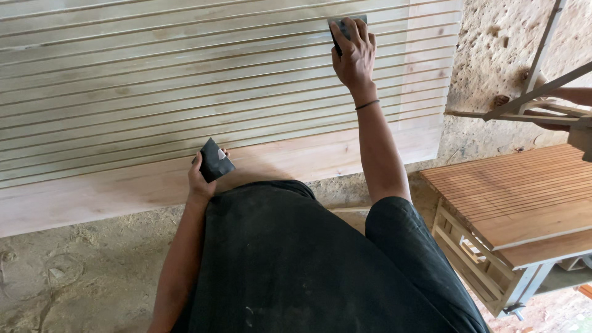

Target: The person sands a large wooden board using two sanding blocks held in each hand. They move the blocks back and forth along the grain of the wood to smooth the surface.

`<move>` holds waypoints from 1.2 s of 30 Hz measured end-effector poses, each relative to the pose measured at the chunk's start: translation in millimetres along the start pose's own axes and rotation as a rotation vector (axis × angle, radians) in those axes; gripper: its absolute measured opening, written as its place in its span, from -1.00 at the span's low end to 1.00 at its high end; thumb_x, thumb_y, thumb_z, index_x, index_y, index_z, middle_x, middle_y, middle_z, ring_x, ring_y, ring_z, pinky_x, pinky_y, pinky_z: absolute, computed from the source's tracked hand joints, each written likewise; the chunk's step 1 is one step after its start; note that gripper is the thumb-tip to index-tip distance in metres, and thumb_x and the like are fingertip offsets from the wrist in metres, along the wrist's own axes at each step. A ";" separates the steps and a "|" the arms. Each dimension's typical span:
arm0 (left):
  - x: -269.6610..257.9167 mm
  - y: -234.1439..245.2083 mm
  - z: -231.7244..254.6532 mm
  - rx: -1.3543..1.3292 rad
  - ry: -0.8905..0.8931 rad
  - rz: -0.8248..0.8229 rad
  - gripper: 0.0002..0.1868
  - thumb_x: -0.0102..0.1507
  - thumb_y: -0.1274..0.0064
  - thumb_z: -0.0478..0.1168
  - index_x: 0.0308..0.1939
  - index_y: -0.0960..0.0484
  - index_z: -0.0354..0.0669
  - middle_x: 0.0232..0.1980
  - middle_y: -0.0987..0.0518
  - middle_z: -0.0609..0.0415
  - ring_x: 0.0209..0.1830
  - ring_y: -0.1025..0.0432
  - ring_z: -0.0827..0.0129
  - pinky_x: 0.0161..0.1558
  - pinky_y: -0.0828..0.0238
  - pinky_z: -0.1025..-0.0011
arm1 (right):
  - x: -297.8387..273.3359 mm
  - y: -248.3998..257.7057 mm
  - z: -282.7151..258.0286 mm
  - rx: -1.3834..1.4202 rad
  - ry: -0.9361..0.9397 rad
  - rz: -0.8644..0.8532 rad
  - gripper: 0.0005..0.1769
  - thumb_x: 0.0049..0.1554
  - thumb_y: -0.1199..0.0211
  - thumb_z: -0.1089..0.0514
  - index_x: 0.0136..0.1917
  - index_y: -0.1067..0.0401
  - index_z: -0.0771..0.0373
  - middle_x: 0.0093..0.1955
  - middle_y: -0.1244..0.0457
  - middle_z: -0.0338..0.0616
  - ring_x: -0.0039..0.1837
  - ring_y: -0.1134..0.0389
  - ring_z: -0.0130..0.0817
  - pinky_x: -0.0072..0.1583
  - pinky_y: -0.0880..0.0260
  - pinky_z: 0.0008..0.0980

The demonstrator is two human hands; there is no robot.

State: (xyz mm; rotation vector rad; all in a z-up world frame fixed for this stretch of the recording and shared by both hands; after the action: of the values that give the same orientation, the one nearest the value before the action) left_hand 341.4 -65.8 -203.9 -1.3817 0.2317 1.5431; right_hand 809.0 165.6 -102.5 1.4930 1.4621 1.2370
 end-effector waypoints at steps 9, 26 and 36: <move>1.6 -1.2 -1.0 -0.019 -0.017 -0.081 -0.41 0.51 0.26 0.12 0.32 -0.43 -0.36 0.21 -0.57 -0.23 0.25 -0.46 -0.03 0.31 -0.38 0.02 | 10.2 11.6 7.8 0.075 0.039 -0.073 -0.49 0.02 -0.39 0.32 0.25 -0.59 0.05 0.17 -0.30 -0.23 0.26 -0.30 -0.18 0.06 -0.30 -0.10; -4.2 -7.4 2.5 -0.002 0.008 -0.047 -0.43 0.50 0.24 0.12 0.28 -0.45 -0.34 0.16 -0.58 -0.20 0.23 -0.48 -0.02 0.32 -0.39 0.03 | 2.8 11.4 7.1 0.046 0.026 0.000 -0.45 -0.01 -0.39 0.30 0.27 -0.55 0.11 0.23 -0.29 -0.15 0.30 -0.28 -0.11 0.08 -0.30 -0.08; -1.5 -7.6 3.1 -0.006 -0.039 -0.094 -0.46 0.50 0.23 0.09 0.27 -0.46 -0.35 0.15 -0.58 -0.23 0.21 -0.48 -0.03 0.30 -0.38 0.03 | 12.7 10.3 27.9 0.015 -0.167 0.001 -0.64 0.09 -0.35 0.31 0.16 -0.61 0.11 0.04 -0.32 -0.23 0.10 -0.33 -0.21 0.01 -0.39 -0.17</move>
State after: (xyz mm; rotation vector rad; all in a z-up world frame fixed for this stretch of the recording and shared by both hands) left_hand 345.0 -60.9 -198.2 -1.3470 0.1370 1.4926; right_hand 837.4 180.6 -99.2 1.5674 1.3631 1.0766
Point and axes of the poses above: each hand's wrist, its own x-axis towards the middle knuckle, its own y-axis out of the back of the hand, z = x × y, the point moved 7 cm from there along x, towards the middle knuckle
